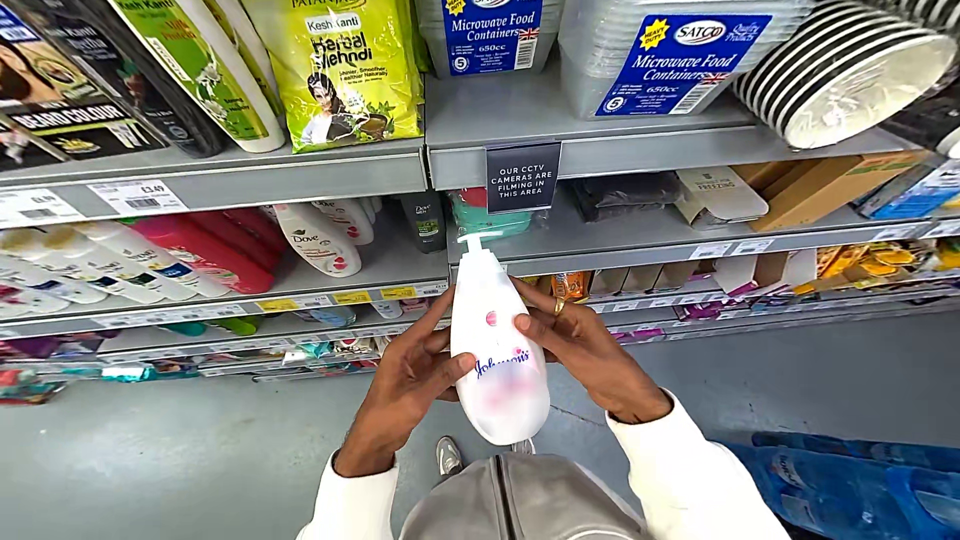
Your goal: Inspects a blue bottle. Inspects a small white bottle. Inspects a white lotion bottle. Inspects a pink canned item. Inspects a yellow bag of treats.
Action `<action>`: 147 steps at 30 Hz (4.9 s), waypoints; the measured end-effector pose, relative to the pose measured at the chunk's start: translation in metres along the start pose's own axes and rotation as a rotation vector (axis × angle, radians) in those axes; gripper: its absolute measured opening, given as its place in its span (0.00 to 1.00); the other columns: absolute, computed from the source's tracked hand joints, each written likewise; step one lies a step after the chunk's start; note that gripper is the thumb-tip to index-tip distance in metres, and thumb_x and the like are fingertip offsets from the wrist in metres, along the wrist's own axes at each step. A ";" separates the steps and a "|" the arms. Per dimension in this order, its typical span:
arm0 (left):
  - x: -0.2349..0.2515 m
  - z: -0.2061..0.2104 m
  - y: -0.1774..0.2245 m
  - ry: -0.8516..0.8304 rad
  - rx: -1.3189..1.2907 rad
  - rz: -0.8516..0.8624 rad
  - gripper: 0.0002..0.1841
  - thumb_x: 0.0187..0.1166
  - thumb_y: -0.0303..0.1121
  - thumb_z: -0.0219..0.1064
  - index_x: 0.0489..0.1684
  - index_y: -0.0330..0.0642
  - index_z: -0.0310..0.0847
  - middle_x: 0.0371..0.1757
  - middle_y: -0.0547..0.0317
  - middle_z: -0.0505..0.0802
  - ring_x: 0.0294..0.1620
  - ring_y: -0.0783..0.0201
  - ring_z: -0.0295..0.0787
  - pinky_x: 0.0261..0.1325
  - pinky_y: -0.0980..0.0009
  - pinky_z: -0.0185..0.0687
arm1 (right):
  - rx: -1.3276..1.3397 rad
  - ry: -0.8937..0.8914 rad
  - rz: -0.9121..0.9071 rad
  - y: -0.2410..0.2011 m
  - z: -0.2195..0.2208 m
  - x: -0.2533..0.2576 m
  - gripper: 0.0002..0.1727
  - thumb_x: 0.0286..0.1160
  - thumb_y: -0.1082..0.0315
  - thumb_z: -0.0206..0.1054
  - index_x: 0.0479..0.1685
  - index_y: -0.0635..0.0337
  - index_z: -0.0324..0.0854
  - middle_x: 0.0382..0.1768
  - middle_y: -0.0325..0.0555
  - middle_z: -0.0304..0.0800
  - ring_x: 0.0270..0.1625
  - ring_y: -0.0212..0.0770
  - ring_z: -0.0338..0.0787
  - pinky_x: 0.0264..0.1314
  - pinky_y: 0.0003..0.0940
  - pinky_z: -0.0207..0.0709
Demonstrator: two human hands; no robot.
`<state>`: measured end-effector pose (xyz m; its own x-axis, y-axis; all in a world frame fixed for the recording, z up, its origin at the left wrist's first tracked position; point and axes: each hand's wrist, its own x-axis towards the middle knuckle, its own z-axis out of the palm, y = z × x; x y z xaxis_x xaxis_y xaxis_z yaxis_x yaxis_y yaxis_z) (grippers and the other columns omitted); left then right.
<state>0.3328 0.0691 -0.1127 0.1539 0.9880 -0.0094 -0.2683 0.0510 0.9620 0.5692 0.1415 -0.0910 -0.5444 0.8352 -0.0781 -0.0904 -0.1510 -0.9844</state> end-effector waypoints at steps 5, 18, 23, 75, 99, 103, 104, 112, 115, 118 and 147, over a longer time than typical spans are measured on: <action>-0.007 0.003 -0.007 0.047 -0.044 -0.033 0.40 0.80 0.25 0.68 0.93 0.66 0.59 0.62 0.39 0.91 0.49 0.46 0.96 0.39 0.58 0.97 | -0.046 -0.107 0.118 -0.002 -0.005 -0.004 0.34 0.85 0.68 0.65 0.91 0.39 0.64 0.66 0.48 0.89 0.58 0.46 0.94 0.60 0.41 0.90; -0.017 0.000 -0.013 -0.033 -0.045 -0.076 0.40 0.79 0.24 0.69 0.93 0.64 0.60 0.67 0.40 0.90 0.52 0.47 0.96 0.43 0.59 0.97 | 0.026 -0.107 0.139 0.011 -0.014 -0.019 0.33 0.83 0.72 0.66 0.89 0.44 0.69 0.65 0.51 0.90 0.58 0.51 0.95 0.57 0.44 0.92; -0.017 0.000 -0.015 -0.033 -0.044 -0.097 0.40 0.80 0.23 0.67 0.93 0.65 0.59 0.67 0.41 0.89 0.53 0.47 0.95 0.42 0.59 0.96 | 0.038 -0.077 0.151 0.013 -0.013 -0.023 0.33 0.82 0.72 0.67 0.88 0.43 0.70 0.62 0.51 0.92 0.55 0.50 0.95 0.55 0.43 0.92; -0.021 -0.002 -0.017 -0.003 -0.064 -0.137 0.36 0.84 0.26 0.63 0.92 0.65 0.61 0.66 0.42 0.90 0.53 0.47 0.95 0.41 0.57 0.96 | 0.042 -0.077 0.191 0.014 -0.009 -0.025 0.34 0.81 0.72 0.68 0.88 0.43 0.69 0.63 0.52 0.92 0.56 0.50 0.95 0.55 0.44 0.92; -0.019 -0.004 -0.017 0.005 -0.080 -0.139 0.35 0.84 0.26 0.63 0.92 0.64 0.61 0.67 0.43 0.90 0.54 0.48 0.95 0.42 0.58 0.96 | 0.029 -0.069 0.187 0.012 -0.007 -0.023 0.33 0.82 0.72 0.67 0.88 0.43 0.69 0.63 0.52 0.92 0.55 0.50 0.95 0.54 0.43 0.92; -0.019 -0.005 -0.016 -0.007 -0.074 -0.133 0.36 0.84 0.26 0.63 0.92 0.64 0.61 0.67 0.43 0.90 0.54 0.47 0.95 0.42 0.58 0.96 | 0.032 -0.057 0.192 0.012 -0.005 -0.022 0.33 0.82 0.73 0.67 0.88 0.44 0.69 0.62 0.52 0.92 0.54 0.50 0.96 0.53 0.43 0.93; -0.019 -0.005 -0.016 -0.007 -0.073 -0.131 0.36 0.84 0.26 0.63 0.92 0.64 0.61 0.67 0.43 0.90 0.54 0.47 0.95 0.42 0.58 0.96 | 0.032 -0.058 0.193 0.012 -0.006 -0.022 0.33 0.82 0.73 0.67 0.88 0.44 0.69 0.62 0.52 0.92 0.55 0.50 0.96 0.54 0.43 0.92; -0.019 -0.004 -0.015 -0.005 -0.071 -0.126 0.35 0.84 0.26 0.63 0.92 0.64 0.61 0.68 0.43 0.89 0.55 0.47 0.95 0.41 0.58 0.96 | 0.037 -0.060 0.193 0.011 -0.005 -0.022 0.33 0.82 0.73 0.67 0.88 0.43 0.69 0.62 0.52 0.92 0.55 0.50 0.96 0.55 0.43 0.92; -0.020 -0.003 -0.015 -0.002 -0.071 -0.129 0.36 0.84 0.25 0.62 0.92 0.64 0.61 0.68 0.43 0.89 0.54 0.48 0.95 0.42 0.58 0.96 | 0.035 -0.060 0.188 0.011 -0.006 -0.023 0.34 0.82 0.73 0.67 0.88 0.44 0.69 0.62 0.51 0.92 0.55 0.50 0.96 0.54 0.44 0.92; -0.020 -0.003 -0.014 -0.008 -0.073 -0.131 0.36 0.85 0.25 0.62 0.93 0.64 0.60 0.68 0.43 0.89 0.55 0.48 0.95 0.43 0.58 0.96 | 0.034 -0.052 0.188 0.011 -0.005 -0.024 0.34 0.81 0.72 0.68 0.88 0.43 0.69 0.62 0.51 0.92 0.55 0.50 0.96 0.54 0.43 0.93; -0.022 -0.003 -0.017 -0.007 -0.071 -0.143 0.35 0.84 0.26 0.63 0.92 0.64 0.61 0.68 0.43 0.89 0.55 0.48 0.95 0.43 0.58 0.96 | 0.043 -0.050 0.194 0.014 -0.003 -0.028 0.34 0.82 0.72 0.67 0.88 0.42 0.69 0.63 0.51 0.91 0.56 0.50 0.95 0.56 0.43 0.92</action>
<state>0.3310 0.0465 -0.1299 0.2016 0.9690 -0.1431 -0.3093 0.2016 0.9293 0.5858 0.1180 -0.1035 -0.5955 0.7614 -0.2563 -0.0150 -0.3295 -0.9440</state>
